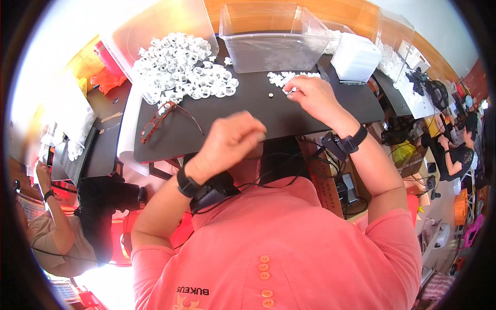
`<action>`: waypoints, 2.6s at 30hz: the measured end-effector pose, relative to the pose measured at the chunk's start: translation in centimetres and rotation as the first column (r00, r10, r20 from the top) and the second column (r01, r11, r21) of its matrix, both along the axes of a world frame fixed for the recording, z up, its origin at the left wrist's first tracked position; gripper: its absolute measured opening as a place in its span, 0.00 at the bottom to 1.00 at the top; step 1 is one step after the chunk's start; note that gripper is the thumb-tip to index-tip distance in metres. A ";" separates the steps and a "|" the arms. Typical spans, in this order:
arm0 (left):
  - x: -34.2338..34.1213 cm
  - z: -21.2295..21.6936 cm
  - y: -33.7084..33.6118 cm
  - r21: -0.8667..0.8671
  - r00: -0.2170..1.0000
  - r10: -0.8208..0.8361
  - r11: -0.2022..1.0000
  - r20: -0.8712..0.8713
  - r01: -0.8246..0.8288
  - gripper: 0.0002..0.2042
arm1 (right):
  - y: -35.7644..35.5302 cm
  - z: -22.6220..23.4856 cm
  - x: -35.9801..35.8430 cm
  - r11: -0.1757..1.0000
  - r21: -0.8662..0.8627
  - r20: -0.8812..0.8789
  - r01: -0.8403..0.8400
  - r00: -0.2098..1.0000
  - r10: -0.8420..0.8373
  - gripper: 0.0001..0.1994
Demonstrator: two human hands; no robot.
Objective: Assembling small parts into plastic housings and organizing trays of components.
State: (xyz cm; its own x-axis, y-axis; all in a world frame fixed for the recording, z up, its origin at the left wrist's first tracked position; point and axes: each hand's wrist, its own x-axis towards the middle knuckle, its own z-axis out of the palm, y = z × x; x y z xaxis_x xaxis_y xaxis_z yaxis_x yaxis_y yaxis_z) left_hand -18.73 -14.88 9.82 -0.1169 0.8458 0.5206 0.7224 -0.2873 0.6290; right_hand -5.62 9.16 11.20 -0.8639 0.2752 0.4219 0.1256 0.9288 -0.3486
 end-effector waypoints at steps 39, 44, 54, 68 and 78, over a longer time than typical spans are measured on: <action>-8.2 -0.5 -12.1 0.015 0.764 0.636 0.767 0.106 -0.641 0.06 | -9.7 3.1 -8.9 0.855 -0.195 -0.215 -0.480 0.872 0.440 0.15; -5.3 1.2 -10.6 -0.209 0.767 0.389 0.921 0.511 -0.328 0.04 | -10.3 1.9 -7.7 0.741 -0.040 -0.256 -0.670 0.724 0.641 0.17; -4.4 1.2 -7.0 -0.065 0.576 0.010 0.995 0.817 0.076 0.05 | -7.4 3.0 -1.5 0.594 -0.494 -0.337 -0.635 0.769 0.543 0.11; -5.1 4.8 -4.5 0.281 0.368 -0.707 0.621 0.604 0.732 0.04 | -5.9 6.1 4.6 0.553 -0.427 -0.462 -0.715 0.699 0.546 0.15; -2.4 9.2 -5.5 0.155 0.425 -0.735 0.575 0.528 0.803 0.04 | -5.5 8.5 8.0 0.506 -0.379 -0.333 -0.775 0.624 0.706 0.15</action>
State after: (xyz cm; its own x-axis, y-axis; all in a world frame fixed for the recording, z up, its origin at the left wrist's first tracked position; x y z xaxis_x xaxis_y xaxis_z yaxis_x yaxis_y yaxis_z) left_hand -21.17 -20.36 19.01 0.4120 0.7592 0.5038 -0.1866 -0.4709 0.8622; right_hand 2.36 3.71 19.69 -0.7945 -0.2622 0.5477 -0.6065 0.3858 -0.6952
